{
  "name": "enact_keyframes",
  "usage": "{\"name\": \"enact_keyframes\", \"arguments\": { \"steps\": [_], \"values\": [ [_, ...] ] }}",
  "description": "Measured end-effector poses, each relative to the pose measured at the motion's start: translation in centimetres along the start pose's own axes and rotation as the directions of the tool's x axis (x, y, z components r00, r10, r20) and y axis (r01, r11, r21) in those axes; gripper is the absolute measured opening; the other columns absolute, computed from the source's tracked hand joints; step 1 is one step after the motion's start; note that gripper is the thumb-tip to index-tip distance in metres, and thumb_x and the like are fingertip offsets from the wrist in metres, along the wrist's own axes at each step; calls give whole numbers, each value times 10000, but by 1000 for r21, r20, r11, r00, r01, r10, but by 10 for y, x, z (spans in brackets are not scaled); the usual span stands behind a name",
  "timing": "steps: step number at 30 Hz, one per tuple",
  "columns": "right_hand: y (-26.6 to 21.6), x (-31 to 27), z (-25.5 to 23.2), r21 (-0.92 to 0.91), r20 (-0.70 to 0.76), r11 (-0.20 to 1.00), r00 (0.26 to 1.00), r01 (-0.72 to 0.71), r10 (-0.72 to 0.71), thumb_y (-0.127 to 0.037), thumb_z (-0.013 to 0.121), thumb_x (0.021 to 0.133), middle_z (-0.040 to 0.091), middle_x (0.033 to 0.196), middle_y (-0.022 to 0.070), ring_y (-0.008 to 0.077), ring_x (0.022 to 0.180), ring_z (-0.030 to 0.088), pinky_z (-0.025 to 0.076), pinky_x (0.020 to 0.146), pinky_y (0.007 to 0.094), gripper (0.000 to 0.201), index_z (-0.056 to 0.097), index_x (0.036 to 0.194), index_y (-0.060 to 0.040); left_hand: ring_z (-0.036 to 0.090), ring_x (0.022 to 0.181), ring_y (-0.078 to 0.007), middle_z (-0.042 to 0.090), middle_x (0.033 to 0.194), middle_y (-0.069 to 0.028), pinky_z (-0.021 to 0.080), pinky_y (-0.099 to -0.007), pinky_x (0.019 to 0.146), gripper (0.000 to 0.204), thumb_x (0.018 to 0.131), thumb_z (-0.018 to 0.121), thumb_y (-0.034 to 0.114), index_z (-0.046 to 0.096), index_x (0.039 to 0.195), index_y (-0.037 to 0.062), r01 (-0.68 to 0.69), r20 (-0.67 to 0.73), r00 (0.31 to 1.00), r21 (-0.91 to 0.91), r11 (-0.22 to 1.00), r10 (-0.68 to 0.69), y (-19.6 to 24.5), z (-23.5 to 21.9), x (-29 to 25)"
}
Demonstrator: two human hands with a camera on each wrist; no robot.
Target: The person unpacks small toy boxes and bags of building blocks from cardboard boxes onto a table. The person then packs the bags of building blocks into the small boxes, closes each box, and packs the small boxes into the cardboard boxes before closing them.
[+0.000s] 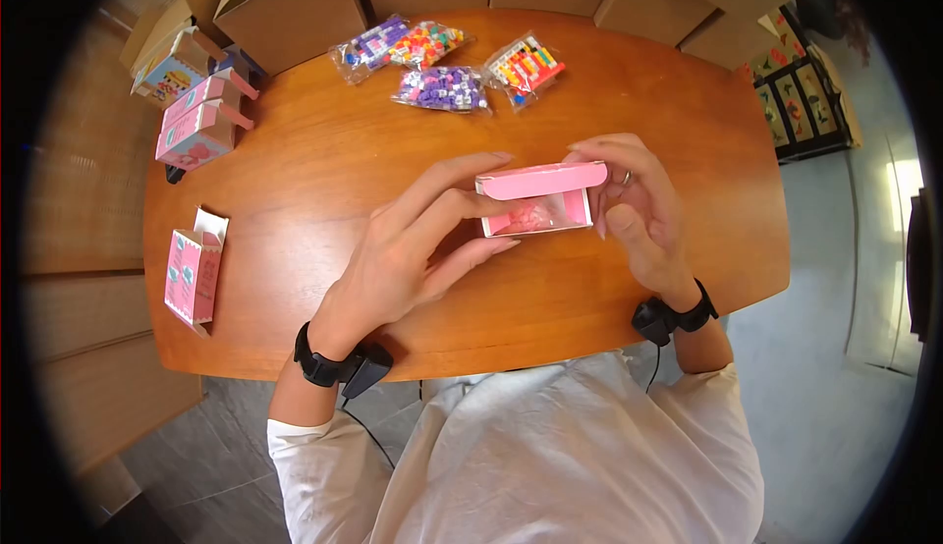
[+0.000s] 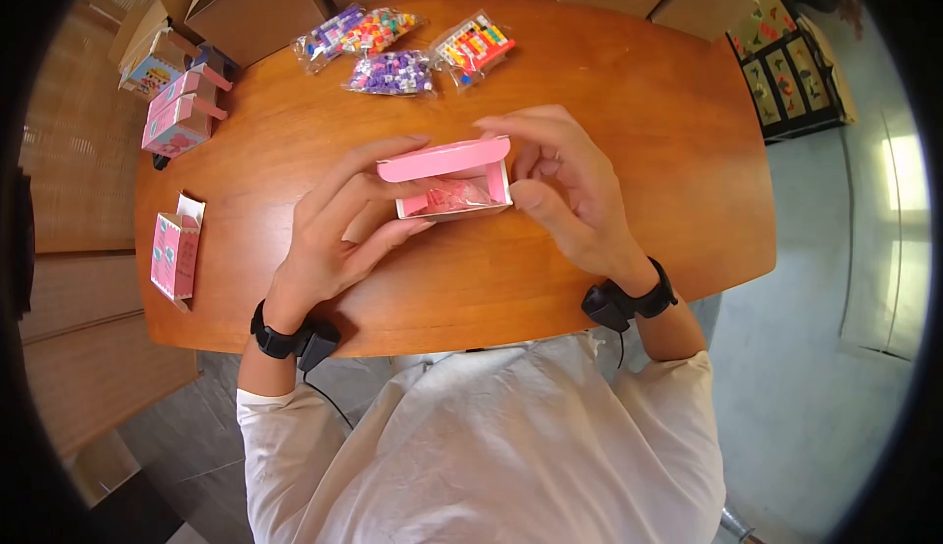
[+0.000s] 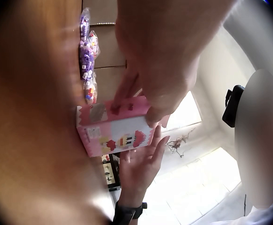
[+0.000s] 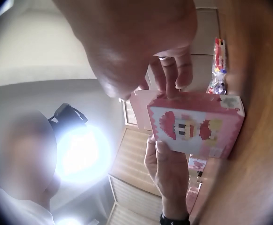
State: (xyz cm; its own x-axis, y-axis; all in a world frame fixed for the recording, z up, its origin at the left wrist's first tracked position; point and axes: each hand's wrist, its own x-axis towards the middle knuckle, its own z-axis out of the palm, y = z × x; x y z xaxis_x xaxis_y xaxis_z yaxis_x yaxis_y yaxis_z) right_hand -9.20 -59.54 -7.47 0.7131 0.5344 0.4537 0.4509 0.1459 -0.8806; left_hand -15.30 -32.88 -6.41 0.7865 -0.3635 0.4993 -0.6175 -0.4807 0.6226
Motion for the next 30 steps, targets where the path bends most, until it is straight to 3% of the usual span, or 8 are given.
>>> {"name": "enact_keyframes", "arguments": {
  "steps": [2, 4, 13, 16, 18, 21, 26, 30],
  "values": [
    [0, -2, 3, 12, -41, 999, 999, 32, -31, -171, 662, 1016, 627, 1196, 136, 123, 860, 595, 501, 715, 247, 376, 631, 1351, -1, 685, 1175, -344, 648, 1375, -199, 566, -398, 948, 332, 836, 840, 93, 637, 1086, 14, 7, 24, 1000, -16, 1000, -6, -3, 3, -3],
    [7, -1, -3, -207, 54, 954, 977, 215, -208, -84, 696, 972, 631, 1255, 156, 147, 876, 607, 504, 703, 268, 299, 713, 1263, -18, 689, 1170, -335, 651, 1365, -210, 565, -396, 952, 346, 833, 845, 87, 622, 1086, 11, 8, 37, 999, -25, 1000, -7, -6, 7, -2],
    [0, -7, -5, -295, 84, 951, 994, 91, -68, 18, 668, 919, 633, 1306, 185, 118, 753, 544, 465, 677, 255, 315, 754, 1220, -19, 706, 1155, -325, 676, 1280, -274, 556, -396, 979, 456, 866, 838, 66, 476, 1144, 49, 80, -126, 980, -447, 891, -152, -13, 23, -11],
    [5, -6, -3, -261, 45, 955, 990, 143, -136, 21, 745, 875, 657, 1261, 114, 97, 646, 501, 442, 577, 248, 317, 766, 1186, -36, 713, 1127, -328, 690, 1269, -247, 567, -385, 953, 393, 871, 814, 35, 537, 1149, 29, 97, -157, 972, -417, 904, -177, -11, 22, -11],
    [4, -6, -4, -264, 42, 955, 991, 137, -131, 16, 750, 875, 661, 1251, 110, 103, 645, 503, 443, 577, 250, 314, 769, 1183, -45, 724, 1070, -311, 705, 1249, -208, 578, -380, 914, 343, 842, 835, 59, 661, 1135, 22, -10, -95, 995, -111, 994, 0, -10, 14, -3],
    [4, -5, -9, -283, 74, 944, 985, 171, -156, 5, 760, 871, 672, 1225, 99, 115, 643, 509, 449, 576, 256, 312, 775, 1173, -68, 729, 1009, -287, 715, 1240, -166, 583, -375, 860, 305, 800, 858, 104, 776, 1093, 83, -14, -44, 999, 27, 1000, 16, 0, 7, 2],
    [0, 2, -13, -367, 174, 889, 959, 275, -225, -12, 778, 861, 686, 1190, 80, 132, 656, 533, 462, 572, 270, 321, 783, 1166, -110, 726, 971, -270, 710, 1252, -139, 571, -367, 817, 294, 776, 872, 140, 809, 1063, 145, -72, -27, 997, 110, 991, 75, 0, 3, 3],
    [-3, 0, -10, -406, 153, 888, 974, 215, -166, -26, 794, 853, 681, 1198, 76, 139, 686, 566, 485, 581, 278, 353, 773, 1195, -112, 723, 1014, -305, 689, 1272, -166, 591, -385, 838, 341, 806, 851, 97, 769, 1137, 116, -65, 35, 997, 121, 991, 61, -2, 4, 3]
  ]
}}
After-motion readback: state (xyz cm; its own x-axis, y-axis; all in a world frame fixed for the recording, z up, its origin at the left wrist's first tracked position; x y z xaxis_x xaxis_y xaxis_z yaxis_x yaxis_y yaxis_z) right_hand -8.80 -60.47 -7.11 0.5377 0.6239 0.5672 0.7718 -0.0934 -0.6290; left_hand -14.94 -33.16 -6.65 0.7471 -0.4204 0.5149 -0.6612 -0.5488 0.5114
